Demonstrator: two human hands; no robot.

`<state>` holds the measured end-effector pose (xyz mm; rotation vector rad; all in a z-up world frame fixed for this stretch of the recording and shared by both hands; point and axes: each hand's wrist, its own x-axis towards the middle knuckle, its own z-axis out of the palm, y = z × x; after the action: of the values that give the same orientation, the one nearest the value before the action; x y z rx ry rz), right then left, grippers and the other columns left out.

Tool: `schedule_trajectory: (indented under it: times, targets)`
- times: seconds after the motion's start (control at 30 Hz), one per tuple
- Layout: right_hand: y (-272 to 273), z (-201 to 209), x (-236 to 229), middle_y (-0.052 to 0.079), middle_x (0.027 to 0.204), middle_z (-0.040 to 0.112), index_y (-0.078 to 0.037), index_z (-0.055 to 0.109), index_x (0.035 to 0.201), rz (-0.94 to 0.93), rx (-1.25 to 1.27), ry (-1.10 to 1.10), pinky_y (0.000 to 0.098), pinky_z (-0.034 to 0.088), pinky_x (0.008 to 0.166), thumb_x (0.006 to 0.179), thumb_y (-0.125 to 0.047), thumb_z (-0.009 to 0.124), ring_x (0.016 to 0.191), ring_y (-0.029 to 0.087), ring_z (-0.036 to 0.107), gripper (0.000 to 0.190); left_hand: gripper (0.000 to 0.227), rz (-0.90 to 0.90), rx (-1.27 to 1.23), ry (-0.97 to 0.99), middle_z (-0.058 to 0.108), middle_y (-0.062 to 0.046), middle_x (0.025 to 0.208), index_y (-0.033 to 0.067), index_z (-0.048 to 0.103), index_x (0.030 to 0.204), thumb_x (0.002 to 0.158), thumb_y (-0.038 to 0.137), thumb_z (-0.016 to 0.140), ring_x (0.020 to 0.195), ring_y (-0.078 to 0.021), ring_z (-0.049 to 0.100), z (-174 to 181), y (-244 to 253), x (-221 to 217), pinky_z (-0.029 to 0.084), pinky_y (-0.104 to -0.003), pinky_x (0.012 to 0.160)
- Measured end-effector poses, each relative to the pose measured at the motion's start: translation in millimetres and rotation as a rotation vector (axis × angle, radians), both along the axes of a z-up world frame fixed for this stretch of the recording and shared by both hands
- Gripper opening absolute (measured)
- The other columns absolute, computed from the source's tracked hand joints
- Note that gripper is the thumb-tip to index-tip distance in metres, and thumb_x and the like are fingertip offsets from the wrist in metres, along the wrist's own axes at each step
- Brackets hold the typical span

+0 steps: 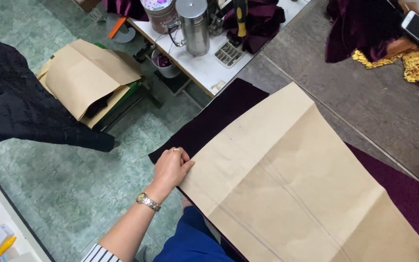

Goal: The person is unfolding a large paper pattern and carefully aligning it on a long piece of purple velvet fabric on a work table.

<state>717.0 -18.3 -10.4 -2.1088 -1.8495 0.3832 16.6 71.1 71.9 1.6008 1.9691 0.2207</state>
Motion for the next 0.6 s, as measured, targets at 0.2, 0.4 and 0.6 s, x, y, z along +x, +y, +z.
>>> schedule_trajectory:
  times: [0.2,0.4,0.6]
  targets:
    - [19,34,-189,0.019,0.1,0.062,-0.012,0.05,0.153,0.077,0.081,-0.098,0.0425,0.042,0.092,0.093,-0.021,0.059,0.097,0.035,0.056,0.062,0.023,-0.38,0.491,0.135,0.062,-0.014,0.093,0.0032,0.06,0.088,0.066,0.009,0.063,0.082,-0.0355,0.058,4,-27,39,0.048,-0.049,0.059]
    - [35,68,-384,0.003,0.097,0.051,-0.028,0.055,0.137,0.145,-0.001,0.18,0.0329,0.051,0.073,0.083,-0.036,0.065,0.083,0.016,0.06,0.055,0.069,-0.579,0.342,0.402,0.04,-0.018,0.146,0.008,0.047,0.137,0.081,0.045,0.065,0.135,-0.0398,0.034,-38,-67,57,0.034,-0.054,0.1]
    - [41,64,-421,0.004,0.095,0.046,-0.024,0.058,0.133,0.214,0.013,0.126,0.0318,0.053,0.047,0.082,-0.033,0.068,0.077,0.014,0.052,0.053,0.069,-0.605,0.164,0.387,0.028,-0.019,0.153,0.0059,0.036,0.143,0.089,0.044,0.055,0.139,-0.0441,0.024,-41,-66,60,0.027,-0.056,0.105]
